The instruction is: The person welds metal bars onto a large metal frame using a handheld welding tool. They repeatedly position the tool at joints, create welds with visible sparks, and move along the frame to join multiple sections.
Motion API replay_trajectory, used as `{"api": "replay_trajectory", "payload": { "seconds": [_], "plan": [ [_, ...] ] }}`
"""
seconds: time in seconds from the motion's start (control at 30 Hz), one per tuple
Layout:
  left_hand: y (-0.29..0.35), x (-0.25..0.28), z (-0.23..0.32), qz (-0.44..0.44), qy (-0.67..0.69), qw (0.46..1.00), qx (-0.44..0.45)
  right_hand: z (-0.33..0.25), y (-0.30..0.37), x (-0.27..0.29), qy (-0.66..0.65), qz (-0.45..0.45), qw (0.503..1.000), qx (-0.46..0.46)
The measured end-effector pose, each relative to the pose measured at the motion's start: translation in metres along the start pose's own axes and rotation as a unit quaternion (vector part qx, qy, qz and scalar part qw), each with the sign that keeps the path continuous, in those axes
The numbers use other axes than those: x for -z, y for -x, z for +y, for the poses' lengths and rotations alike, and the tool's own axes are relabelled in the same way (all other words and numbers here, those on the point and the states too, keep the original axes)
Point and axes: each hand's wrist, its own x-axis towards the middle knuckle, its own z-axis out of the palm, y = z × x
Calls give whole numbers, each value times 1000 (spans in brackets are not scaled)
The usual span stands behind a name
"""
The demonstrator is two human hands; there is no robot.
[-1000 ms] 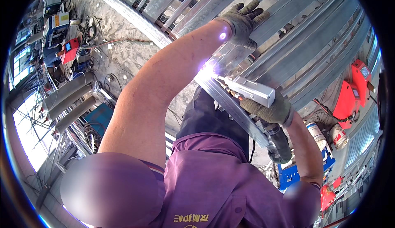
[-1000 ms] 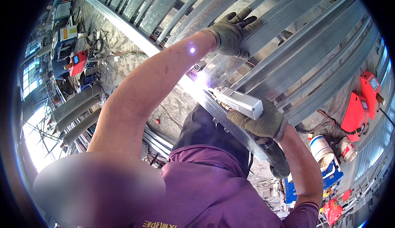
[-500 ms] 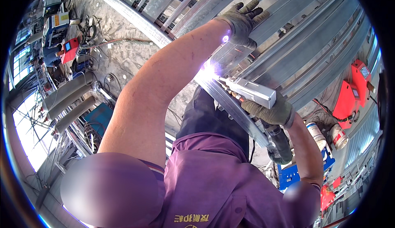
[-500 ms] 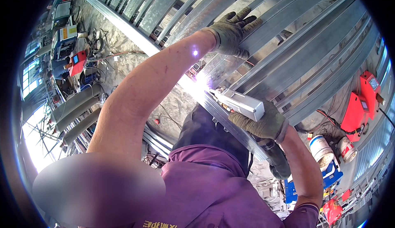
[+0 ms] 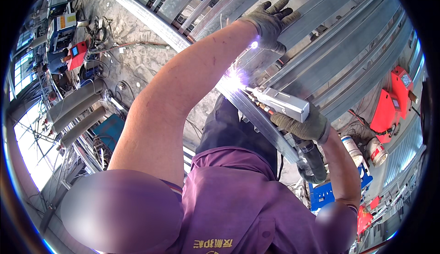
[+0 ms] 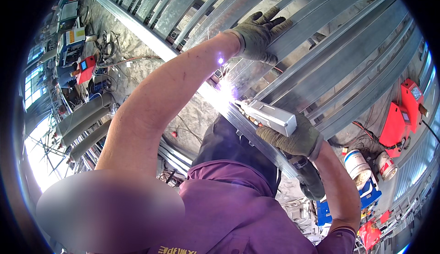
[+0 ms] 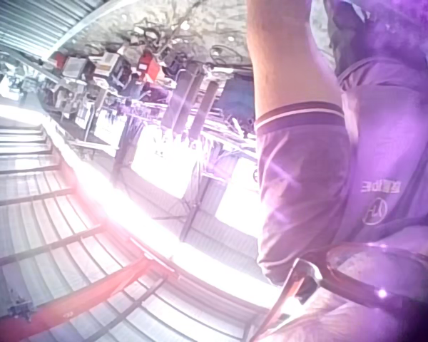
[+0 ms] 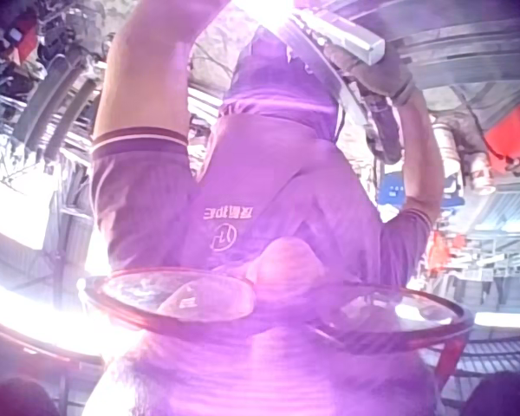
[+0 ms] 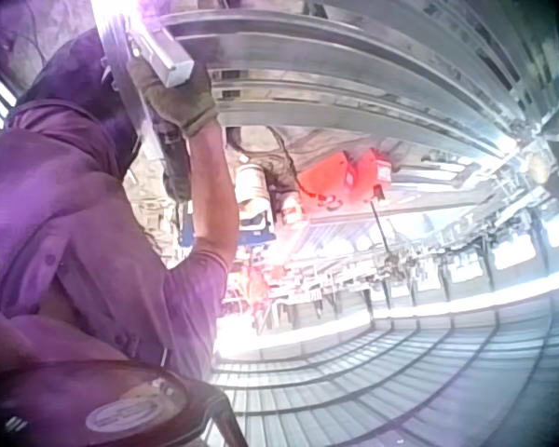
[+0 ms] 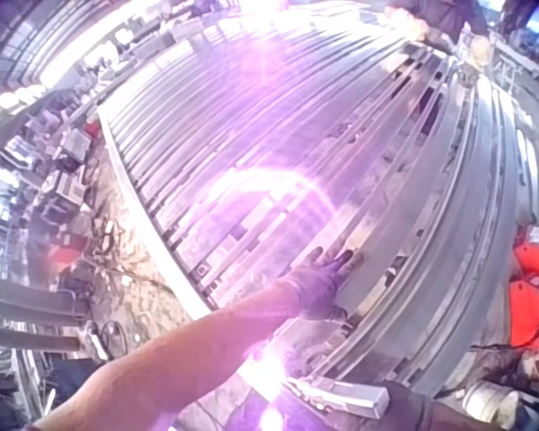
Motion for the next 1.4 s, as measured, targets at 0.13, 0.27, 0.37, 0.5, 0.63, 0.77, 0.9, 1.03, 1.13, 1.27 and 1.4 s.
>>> {"api": "replay_trajectory", "payload": {
  "seconds": [0.13,0.27,0.37,0.5,0.63,0.77,0.9,1.03,1.13,1.27,1.4],
  "plan": [
    [0,0,0,0,2,1000,1,0,2,1,-8,-2,1000,-15],
    [0,-2,-1,3,5,1000,0,4,3,3,14,-14,1000,-22],
    [0,-2,-2,5,9,1000,-6,6,4,1,-10,-16,999,-27],
    [0,-3,-2,8,14,1000,-7,14,6,2,-11,-12,1000,-27],
    [-1,-10,-5,22,1,1000,-6,12,7,2,-12,-8,999,-37],
    [-2,-12,-6,27,2,1000,-9,-1,8,4,7,-11,998,-64],
    [-1,-7,-3,14,-15,1000,-6,3,10,8,29,-20,998,-54],
    [-2,-10,-4,16,-29,999,-6,8,12,6,17,-14,999,-42],
    [-3,-8,-3,13,-25,1000,-6,36,12,1,-80,-2,997,-3],
    [-1,-7,-3,13,-14,1000,-7,47,14,2,-101,-6,995,1],
    [2,-4,-3,5,-11,1000,1,13,15,10,2,-40,998,-56]
  ]
}}
